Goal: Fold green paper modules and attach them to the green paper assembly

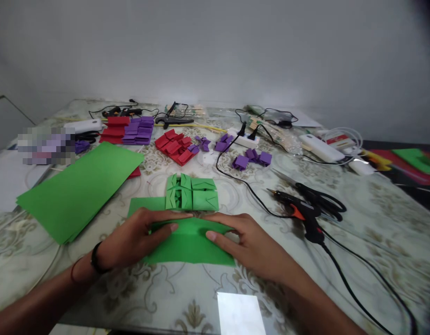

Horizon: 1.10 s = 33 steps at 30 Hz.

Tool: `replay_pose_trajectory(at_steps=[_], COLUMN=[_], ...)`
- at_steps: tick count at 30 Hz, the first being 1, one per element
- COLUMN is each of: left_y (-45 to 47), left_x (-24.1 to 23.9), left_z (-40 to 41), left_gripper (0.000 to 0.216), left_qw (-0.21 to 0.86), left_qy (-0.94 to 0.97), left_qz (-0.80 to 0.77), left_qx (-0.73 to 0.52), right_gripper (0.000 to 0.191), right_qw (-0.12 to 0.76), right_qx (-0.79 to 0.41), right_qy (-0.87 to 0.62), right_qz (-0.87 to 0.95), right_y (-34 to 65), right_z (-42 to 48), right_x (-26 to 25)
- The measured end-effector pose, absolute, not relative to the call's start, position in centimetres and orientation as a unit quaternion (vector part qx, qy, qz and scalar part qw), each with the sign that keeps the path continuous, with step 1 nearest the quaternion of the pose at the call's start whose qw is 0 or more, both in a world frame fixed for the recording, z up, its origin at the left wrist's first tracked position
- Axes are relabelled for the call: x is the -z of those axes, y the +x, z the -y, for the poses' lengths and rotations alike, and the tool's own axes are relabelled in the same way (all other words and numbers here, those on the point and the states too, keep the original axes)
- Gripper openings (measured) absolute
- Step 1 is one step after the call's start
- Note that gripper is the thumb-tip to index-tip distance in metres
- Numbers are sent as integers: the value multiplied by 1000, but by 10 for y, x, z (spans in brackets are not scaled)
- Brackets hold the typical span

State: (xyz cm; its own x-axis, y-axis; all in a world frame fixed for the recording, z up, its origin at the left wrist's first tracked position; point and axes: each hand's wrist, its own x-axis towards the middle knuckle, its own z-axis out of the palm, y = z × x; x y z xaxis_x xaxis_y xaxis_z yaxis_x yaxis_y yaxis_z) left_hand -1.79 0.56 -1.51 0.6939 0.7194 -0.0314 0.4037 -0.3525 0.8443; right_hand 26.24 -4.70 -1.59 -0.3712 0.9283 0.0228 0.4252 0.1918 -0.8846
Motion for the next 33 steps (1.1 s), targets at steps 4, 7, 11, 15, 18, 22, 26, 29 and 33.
replay_pose_trajectory(at_steps=[4, 7, 11, 15, 18, 22, 26, 29, 33], left_y=[-20, -21, -21, -18, -15, -14, -15, -13, -5], left_x=[14, 10, 3, -1, 1, 7, 12, 13, 14], left_z=[-6, -7, -5, -3, -4, -7, -9, -8, 1], left_gripper=[38, 41, 32, 28, 27, 29, 36, 28, 17], left_qw=[471, 506, 549, 567, 559, 530, 499, 472, 455], left_qy=[807, 793, 758, 727, 728, 719, 691, 717, 777], left_qz=[-290, -254, -276, -323, -328, -372, -438, -442, -392], left_qx=[-207, -225, -218, -214, -221, -252, -287, -261, -188], right_gripper=[32, 32, 39, 32, 24, 18, 13, 12, 15], right_qw=[314, 342, 363, 369, 375, 385, 372, 336, 287], right_qx=[-478, -501, -501, -485, -471, -440, -420, -445, -519], right_qy=[-449, -426, -409, -398, -391, -427, -456, -494, -490], right_qz=[687, 671, 671, 686, 696, 691, 691, 667, 639], right_y=[268, 270, 271, 271, 268, 263, 258, 252, 240], right_z=[46, 46, 47, 48, 47, 45, 47, 50, 53], right_x=[17, 17, 17, 14, 13, 16, 18, 18, 22])
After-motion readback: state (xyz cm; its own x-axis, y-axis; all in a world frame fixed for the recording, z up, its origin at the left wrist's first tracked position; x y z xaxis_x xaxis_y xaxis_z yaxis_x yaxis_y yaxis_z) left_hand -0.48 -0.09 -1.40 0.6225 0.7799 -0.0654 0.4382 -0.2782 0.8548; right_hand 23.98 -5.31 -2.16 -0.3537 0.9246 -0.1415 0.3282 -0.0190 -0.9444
